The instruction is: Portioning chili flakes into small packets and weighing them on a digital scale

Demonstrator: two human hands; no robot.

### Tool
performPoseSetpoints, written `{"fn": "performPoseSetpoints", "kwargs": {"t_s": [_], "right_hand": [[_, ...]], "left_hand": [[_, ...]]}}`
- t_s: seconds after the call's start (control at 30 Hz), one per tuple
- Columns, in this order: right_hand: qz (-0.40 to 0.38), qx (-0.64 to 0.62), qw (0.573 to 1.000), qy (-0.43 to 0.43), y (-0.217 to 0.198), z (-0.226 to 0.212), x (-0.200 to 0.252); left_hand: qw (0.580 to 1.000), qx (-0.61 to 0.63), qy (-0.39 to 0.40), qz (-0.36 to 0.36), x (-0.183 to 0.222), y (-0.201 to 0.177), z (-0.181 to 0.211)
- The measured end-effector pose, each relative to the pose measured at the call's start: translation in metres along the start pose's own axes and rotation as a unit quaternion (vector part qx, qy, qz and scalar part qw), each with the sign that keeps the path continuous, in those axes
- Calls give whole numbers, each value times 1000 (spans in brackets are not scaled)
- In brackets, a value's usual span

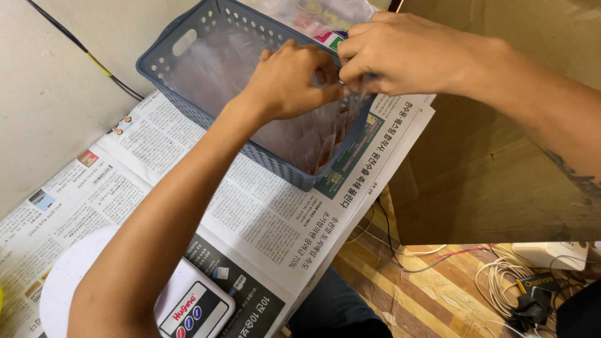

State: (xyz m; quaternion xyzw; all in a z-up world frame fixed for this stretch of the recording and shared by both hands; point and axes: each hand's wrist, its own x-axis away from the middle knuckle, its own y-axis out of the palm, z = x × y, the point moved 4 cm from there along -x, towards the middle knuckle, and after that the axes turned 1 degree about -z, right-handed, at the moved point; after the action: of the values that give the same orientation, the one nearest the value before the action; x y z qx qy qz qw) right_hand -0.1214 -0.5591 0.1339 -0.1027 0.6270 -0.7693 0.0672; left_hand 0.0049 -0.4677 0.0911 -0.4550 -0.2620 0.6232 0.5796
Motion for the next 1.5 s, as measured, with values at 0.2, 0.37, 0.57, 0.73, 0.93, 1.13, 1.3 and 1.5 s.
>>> {"fn": "performPoseSetpoints", "kwargs": {"t_s": [0.2, 0.37, 0.57, 0.73, 0.93, 1.13, 1.3, 1.5], "right_hand": [[-61, -81, 992, 80, -8, 2, 7], [-79, 116, 990, 34, 31, 9, -14], [-180, 73, 977, 90, 11, 4, -23], [-25, -117, 992, 51, -25, -16, -19], [-79, -145, 986, 16, 26, -33, -19], [-47, -172, 983, 53, 13, -49, -42], [-53, -209, 975, 55, 10, -47, -60], [-114, -188, 974, 62, 15, -43, -80]], "left_hand": [[979, -112, -165, -43, -12, 23, -9], [979, -104, -173, 6, -16, 22, -32], [987, -35, -85, 135, -3, -19, -38], [937, -199, -151, 242, 29, -42, -71], [913, -219, -340, -53, 49, -15, -74], [901, -147, -389, -122, 50, -25, -64], [931, -227, -261, 118, 48, -35, -122], [836, -321, -424, -136, 69, -42, -91]]}}
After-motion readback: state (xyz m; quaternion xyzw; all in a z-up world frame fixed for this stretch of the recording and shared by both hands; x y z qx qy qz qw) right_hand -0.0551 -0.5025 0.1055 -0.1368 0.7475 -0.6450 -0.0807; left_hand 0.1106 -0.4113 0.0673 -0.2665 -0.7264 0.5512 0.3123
